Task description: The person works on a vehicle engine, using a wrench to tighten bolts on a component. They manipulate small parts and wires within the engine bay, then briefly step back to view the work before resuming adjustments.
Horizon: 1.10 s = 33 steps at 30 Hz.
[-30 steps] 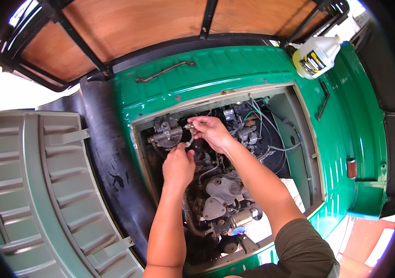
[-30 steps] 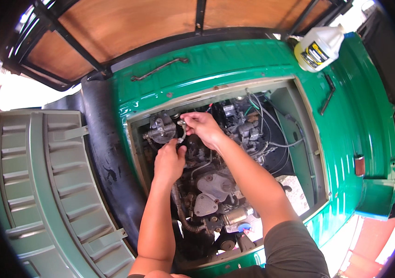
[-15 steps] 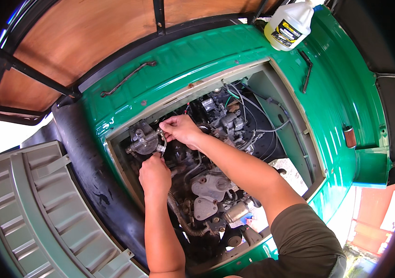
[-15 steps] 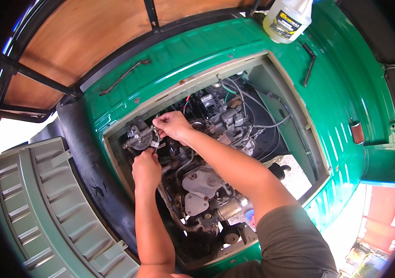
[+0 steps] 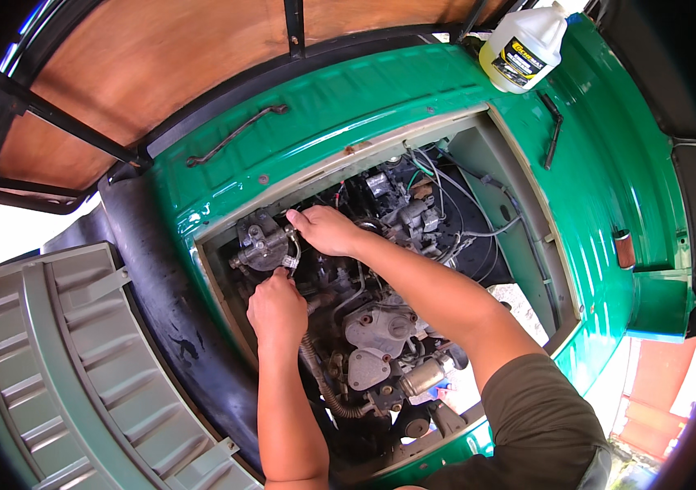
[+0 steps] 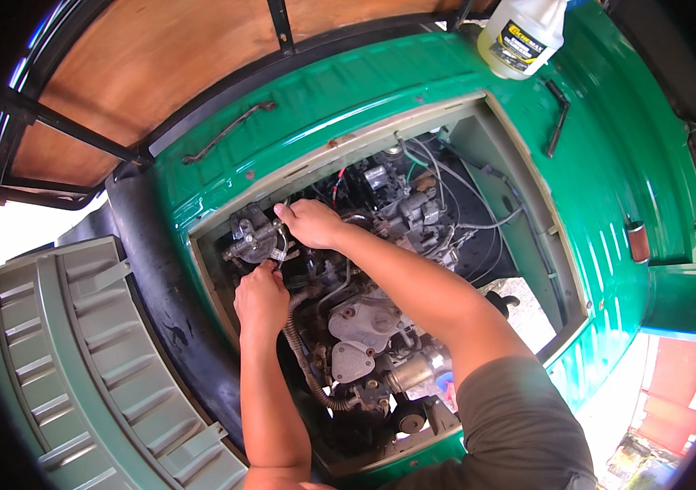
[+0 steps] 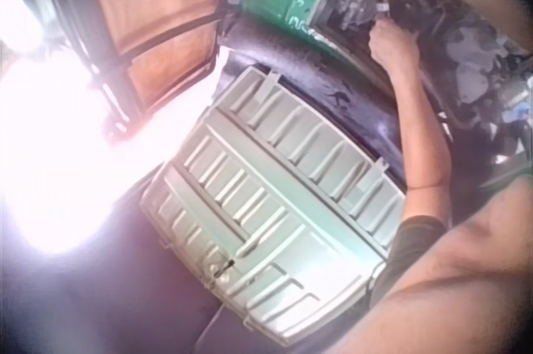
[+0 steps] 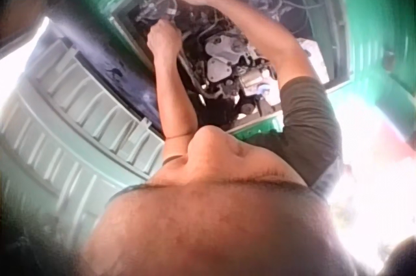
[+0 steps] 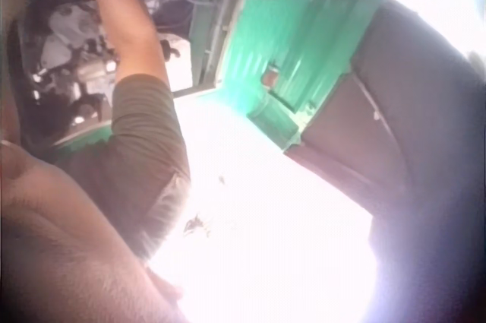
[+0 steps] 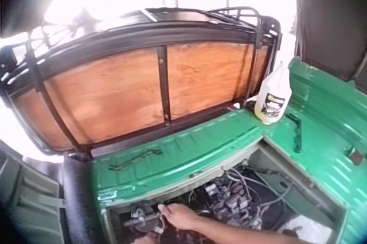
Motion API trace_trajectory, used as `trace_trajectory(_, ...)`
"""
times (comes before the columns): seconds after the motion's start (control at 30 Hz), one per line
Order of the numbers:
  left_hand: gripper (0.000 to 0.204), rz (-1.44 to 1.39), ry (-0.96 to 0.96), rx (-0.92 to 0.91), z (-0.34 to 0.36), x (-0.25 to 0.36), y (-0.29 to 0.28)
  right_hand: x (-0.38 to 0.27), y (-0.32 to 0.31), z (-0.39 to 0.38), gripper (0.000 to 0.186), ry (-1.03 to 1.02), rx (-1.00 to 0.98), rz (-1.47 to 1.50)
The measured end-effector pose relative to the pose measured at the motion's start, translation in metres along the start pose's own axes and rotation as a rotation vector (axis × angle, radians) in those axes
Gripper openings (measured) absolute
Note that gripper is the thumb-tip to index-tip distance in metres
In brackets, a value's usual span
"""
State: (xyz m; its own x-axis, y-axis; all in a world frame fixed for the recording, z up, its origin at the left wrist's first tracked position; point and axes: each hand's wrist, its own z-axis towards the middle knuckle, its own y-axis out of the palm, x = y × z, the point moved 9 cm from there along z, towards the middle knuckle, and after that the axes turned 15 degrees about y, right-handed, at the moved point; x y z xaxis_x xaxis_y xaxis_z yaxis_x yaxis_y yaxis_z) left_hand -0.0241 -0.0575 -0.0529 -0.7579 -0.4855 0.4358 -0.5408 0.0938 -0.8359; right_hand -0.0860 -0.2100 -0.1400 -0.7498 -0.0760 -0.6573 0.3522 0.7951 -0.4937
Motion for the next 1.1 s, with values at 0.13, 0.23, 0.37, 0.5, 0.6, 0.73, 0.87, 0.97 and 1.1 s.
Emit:
trace_trajectory(0.13,0.025,-0.023,-0.006,0.019,-0.003,-0.008,-0.001,-0.006,0.002,-0.005,0.069,-0.059,-0.072,0.047)
trace_trajectory(0.23,0.025,-0.018,-0.015,-0.009,-0.001,-0.005,0.001,0.000,0.007,-0.003,0.074,0.040,-0.154,0.134)
trace_trajectory(0.37,0.025,-0.025,-0.011,-0.011,-0.001,-0.005,-0.002,0.010,0.018,0.004,0.065,0.171,-0.296,0.223)
trace_trajectory(0.5,0.025,-0.055,0.002,-0.011,-0.003,-0.008,-0.001,0.012,0.015,-0.001,0.049,0.203,-0.338,0.349)
trace_trajectory(0.6,0.025,-0.044,0.005,-0.022,-0.003,-0.010,0.002,0.021,0.024,0.003,0.044,0.330,-0.345,0.349)
trace_trajectory(0.73,0.025,-0.047,-0.025,-0.071,-0.004,-0.021,0.003,-0.004,0.008,-0.012,0.062,0.075,-0.307,0.281)
trace_trajectory(0.87,0.025,-0.039,-0.008,-0.071,-0.002,-0.015,0.003,0.020,0.028,0.001,0.054,0.330,-0.388,0.243)
trace_trajectory(0.97,0.025,-0.045,0.002,-0.048,-0.004,-0.018,0.003,0.004,0.003,-0.013,0.054,0.168,-0.382,0.243)
trace_trajectory(1.1,0.025,-0.057,0.011,-0.059,-0.003,-0.017,0.004,0.011,0.015,-0.002,0.063,0.267,-0.357,0.363)
